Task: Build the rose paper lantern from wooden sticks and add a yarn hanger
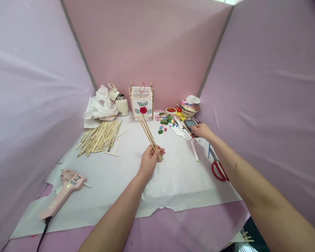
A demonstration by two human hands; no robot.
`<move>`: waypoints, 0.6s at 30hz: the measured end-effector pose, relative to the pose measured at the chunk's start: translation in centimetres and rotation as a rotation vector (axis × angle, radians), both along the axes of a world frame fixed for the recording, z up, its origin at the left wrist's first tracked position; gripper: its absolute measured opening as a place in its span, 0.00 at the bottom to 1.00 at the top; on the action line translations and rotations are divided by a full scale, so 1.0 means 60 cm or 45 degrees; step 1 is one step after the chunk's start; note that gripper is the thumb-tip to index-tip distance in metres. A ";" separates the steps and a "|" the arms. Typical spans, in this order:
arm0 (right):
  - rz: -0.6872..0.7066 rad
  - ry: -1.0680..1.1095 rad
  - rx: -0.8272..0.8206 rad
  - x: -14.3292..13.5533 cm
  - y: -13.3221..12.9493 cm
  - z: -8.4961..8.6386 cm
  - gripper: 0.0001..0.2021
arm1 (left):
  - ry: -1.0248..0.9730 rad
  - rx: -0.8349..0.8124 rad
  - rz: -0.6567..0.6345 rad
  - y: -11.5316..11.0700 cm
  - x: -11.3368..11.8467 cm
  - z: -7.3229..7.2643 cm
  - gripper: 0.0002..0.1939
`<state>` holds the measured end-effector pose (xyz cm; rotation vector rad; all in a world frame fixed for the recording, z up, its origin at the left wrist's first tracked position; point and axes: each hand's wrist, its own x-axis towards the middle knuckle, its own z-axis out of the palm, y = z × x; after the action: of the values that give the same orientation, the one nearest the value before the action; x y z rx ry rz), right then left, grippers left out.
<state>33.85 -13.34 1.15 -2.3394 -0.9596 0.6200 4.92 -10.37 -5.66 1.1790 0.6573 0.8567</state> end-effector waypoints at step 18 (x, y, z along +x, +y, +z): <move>0.585 1.271 0.657 -0.225 0.053 -0.122 0.19 | -0.087 -0.569 -0.585 0.008 -0.013 0.008 0.16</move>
<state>20.33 -10.17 -6.17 -1.0973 -0.9725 1.3423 4.12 -9.89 -5.19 0.8393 0.4617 0.3344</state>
